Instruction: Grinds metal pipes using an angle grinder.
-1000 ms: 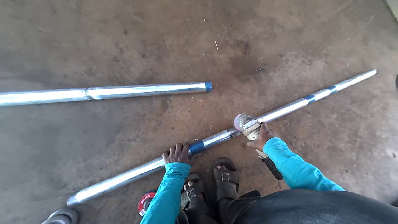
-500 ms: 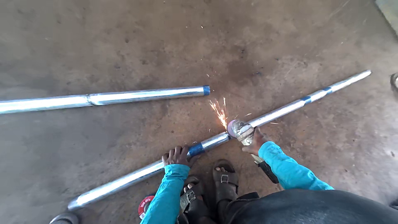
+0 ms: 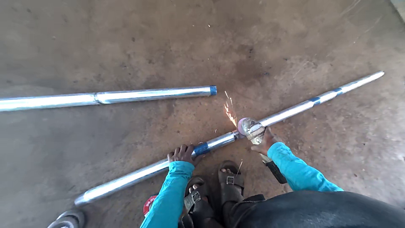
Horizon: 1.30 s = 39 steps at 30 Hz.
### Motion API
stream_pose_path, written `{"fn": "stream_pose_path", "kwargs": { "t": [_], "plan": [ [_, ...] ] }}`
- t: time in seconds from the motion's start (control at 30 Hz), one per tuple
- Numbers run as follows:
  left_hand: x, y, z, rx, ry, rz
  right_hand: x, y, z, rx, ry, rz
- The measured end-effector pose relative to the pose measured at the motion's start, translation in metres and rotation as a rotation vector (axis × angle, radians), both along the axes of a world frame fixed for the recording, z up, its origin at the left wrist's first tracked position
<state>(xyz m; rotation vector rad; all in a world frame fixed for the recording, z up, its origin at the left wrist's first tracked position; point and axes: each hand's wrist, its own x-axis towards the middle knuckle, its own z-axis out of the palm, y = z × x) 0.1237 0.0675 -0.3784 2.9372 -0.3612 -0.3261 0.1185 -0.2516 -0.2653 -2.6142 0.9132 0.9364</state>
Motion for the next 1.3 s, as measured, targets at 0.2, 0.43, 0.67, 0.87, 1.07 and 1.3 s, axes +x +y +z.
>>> {"fn": "stream_pose_path", "kwargs": {
  "t": [0.2,0.43,0.67,0.87,1.07,1.3],
  "plan": [
    [0.009,-0.002,0.006,0.006,0.133,0.013,-0.003,0.008,0.004,0.048,-0.008,-0.004],
    [0.007,-0.001,0.003,-0.001,0.075,0.001,0.000,0.004,0.004,-0.033,0.016,0.002],
    [0.002,0.000,0.000,-0.004,0.022,-0.003,0.004,0.003,0.003,-0.038,0.003,-0.020],
    [-0.002,0.000,-0.002,-0.017,-0.037,-0.014,0.008,0.017,0.011,0.052,0.012,-0.002],
    [0.002,0.000,0.001,-0.027,0.011,-0.001,0.005,0.002,0.005,-0.041,-0.001,0.007],
    [0.009,-0.001,0.008,-0.014,0.102,0.000,0.005,0.014,0.006,0.038,-0.010,-0.002]
  ]
}}
